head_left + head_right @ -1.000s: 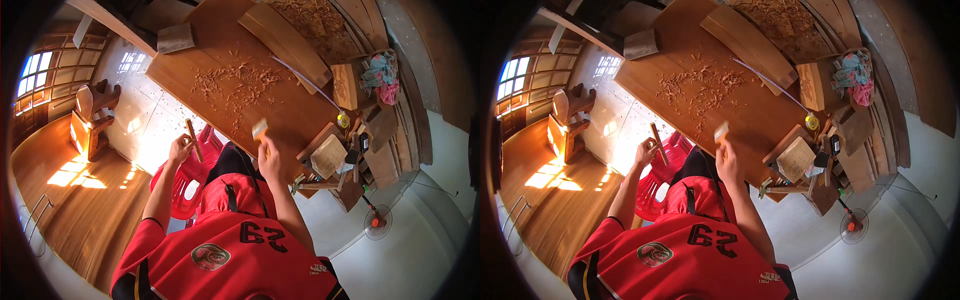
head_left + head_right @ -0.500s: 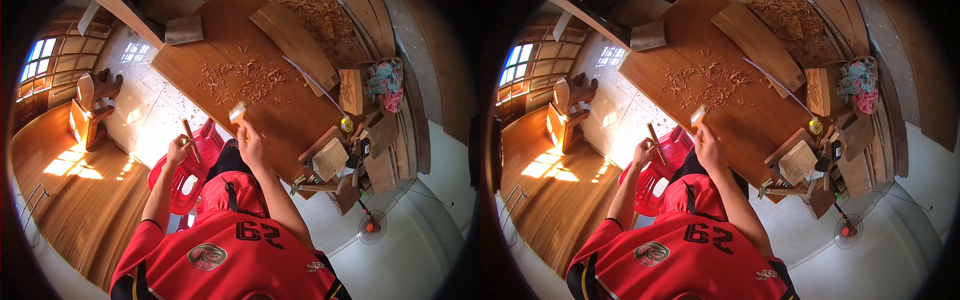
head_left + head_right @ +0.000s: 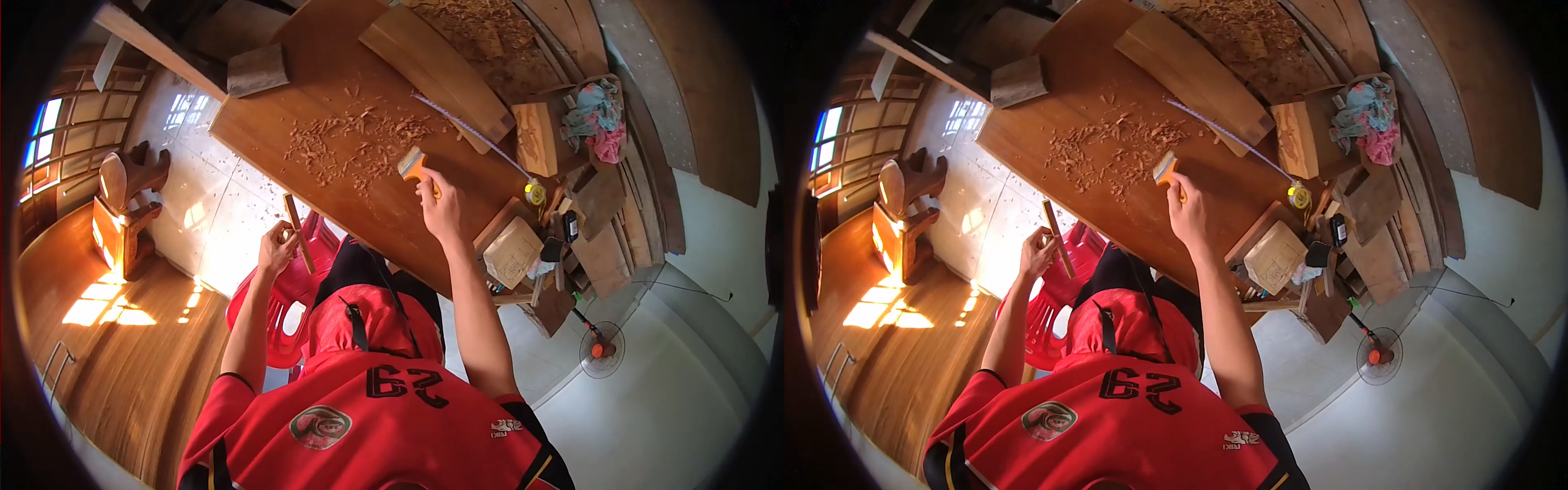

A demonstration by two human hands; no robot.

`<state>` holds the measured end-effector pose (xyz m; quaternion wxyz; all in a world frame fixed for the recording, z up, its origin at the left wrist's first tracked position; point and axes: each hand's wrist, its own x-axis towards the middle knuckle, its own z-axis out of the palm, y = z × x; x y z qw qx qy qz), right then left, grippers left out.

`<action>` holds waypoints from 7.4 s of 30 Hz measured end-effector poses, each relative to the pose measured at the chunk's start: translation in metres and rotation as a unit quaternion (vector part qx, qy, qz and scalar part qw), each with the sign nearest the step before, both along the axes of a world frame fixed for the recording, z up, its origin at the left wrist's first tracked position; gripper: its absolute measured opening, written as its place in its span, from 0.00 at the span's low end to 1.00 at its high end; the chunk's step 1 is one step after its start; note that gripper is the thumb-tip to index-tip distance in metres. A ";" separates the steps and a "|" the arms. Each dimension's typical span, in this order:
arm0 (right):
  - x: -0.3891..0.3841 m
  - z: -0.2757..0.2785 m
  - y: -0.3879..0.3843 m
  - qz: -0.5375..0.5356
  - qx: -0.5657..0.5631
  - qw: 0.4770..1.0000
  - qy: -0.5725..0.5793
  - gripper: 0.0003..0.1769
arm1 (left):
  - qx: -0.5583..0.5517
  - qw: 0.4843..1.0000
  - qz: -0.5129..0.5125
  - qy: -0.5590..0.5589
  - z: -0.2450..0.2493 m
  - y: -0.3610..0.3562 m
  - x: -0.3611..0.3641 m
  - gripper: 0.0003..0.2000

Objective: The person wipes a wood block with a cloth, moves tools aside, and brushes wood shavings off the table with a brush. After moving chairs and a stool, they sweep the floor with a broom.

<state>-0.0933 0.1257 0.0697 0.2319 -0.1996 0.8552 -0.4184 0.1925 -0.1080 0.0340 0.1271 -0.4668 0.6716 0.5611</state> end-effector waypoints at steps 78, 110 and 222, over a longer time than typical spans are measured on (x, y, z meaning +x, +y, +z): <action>0.000 0.005 -0.002 -0.062 0.145 0.987 0.021 0.16 | -0.455 0.789 -0.398 -0.108 -0.005 -0.256 -0.266 0.61; 0.057 -0.028 -0.036 -0.004 0.048 0.998 -0.050 0.10 | -0.253 0.845 0.420 -0.214 -0.081 -0.152 -0.111 0.58; -0.042 0.015 -0.311 0.328 0.158 0.918 0.156 0.11 | -0.439 0.818 0.239 -0.284 -0.052 -0.174 -0.164 0.51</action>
